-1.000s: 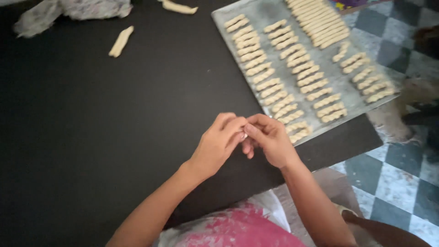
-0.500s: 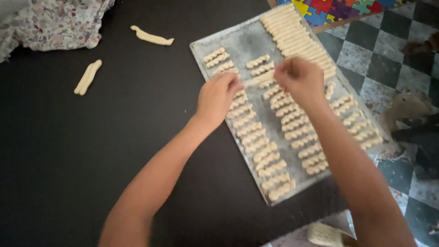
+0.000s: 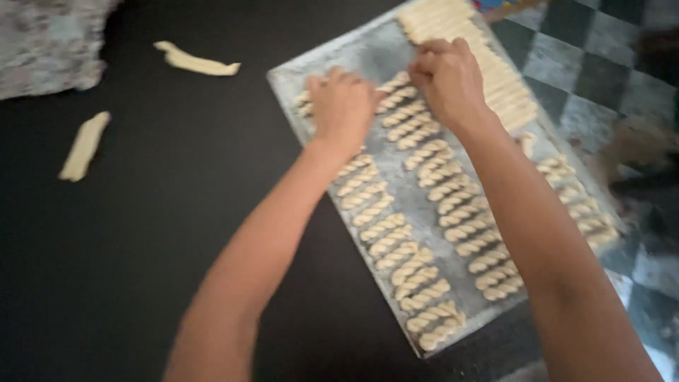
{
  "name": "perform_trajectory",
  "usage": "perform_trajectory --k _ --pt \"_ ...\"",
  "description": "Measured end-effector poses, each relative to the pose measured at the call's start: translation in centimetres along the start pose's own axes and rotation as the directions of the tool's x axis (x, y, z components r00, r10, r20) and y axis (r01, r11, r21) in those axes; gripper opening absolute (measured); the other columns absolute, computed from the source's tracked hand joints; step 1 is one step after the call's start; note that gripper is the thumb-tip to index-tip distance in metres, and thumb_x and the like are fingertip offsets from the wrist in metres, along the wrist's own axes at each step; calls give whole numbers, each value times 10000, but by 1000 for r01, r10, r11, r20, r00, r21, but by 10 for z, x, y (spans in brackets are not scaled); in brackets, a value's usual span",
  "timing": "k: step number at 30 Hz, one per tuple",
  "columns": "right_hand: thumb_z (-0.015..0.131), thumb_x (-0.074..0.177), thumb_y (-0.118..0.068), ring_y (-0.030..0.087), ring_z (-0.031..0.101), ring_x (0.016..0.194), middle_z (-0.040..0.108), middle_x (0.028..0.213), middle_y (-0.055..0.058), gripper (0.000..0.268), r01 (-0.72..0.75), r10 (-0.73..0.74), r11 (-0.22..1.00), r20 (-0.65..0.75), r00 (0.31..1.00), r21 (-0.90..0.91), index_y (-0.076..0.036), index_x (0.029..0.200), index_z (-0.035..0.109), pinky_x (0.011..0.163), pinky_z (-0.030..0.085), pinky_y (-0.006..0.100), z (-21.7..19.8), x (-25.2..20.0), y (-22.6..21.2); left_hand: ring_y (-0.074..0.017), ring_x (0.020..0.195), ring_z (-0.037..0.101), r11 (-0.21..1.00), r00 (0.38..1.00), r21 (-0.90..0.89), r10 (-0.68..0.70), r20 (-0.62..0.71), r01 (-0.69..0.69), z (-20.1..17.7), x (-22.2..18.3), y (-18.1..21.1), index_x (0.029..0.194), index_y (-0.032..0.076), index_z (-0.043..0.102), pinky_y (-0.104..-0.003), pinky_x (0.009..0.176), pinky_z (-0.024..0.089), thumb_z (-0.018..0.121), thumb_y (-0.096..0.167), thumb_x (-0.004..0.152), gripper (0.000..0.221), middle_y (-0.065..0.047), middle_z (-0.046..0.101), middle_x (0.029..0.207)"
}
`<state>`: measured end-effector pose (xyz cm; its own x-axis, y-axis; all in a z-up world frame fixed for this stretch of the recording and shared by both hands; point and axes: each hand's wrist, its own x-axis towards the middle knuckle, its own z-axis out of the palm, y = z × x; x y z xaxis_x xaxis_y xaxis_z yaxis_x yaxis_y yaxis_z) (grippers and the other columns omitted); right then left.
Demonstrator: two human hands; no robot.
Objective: Twisting long strips of dough into spiral shapes and arranging them neatly on a metal baking tray for baking.
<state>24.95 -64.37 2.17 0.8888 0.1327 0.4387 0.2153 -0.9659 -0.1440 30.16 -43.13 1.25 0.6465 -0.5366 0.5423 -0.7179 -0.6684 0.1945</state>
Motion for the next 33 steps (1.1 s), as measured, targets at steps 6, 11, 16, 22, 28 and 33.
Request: perform_trajectory --k 6,11,16,22,28,33 --pt "737 914 -1 330 532 833 731 947 71 65 -60 56 993 -45 997 -105 -63 925 755 772 407 429 -97 -71 23 -219 819 452 980 953 49 201 -226 -195 -59 -22 43 1076 189 629 -363 697 254 688 85 931 188 -5 587 1044" --pt "697 935 -244 428 625 829 681 792 182 194 -429 478 862 152 865 -268 -60 886 739 734 498 522 -126 -131 15 -229 791 593 937 959 -215 251 -127 -274 -21 -39 129 1002 224 626 -414 686 402 588 139 813 211 4 606 778" --pt "755 820 -285 378 646 875 689 823 104 190 -550 556 831 158 816 -86 -123 916 728 794 501 480 -111 -135 18 -284 807 577 932 977 -299 215 0 -205 -8 -41 190 965 134 558 -422 690 383 753 289 748 330 -77 610 787" --pt "766 770 -376 185 670 746 673 768 -64 162 -690 690 724 30 723 -7 -251 844 695 695 499 334 -118 -149 38 -260 733 554 940 975 -276 166 -151 -202 35 -41 208 888 137 540 -393 630 360 696 193 791 192 -51 547 701" --pt "761 794 -352 300 674 734 681 738 -5 157 -658 656 748 -57 753 -85 -214 826 693 672 510 409 -115 -162 43 -251 768 531 935 968 -273 182 -174 -225 24 -31 212 948 153 535 -379 639 344 664 185 832 176 -56 514 803" --pt "775 826 -372 289 675 735 679 744 -8 194 -664 654 739 -118 747 -112 -204 835 679 679 518 396 -109 -172 44 -223 709 522 921 968 -313 189 -163 -232 44 -35 214 925 146 534 -354 631 317 637 148 860 122 -16 486 734"
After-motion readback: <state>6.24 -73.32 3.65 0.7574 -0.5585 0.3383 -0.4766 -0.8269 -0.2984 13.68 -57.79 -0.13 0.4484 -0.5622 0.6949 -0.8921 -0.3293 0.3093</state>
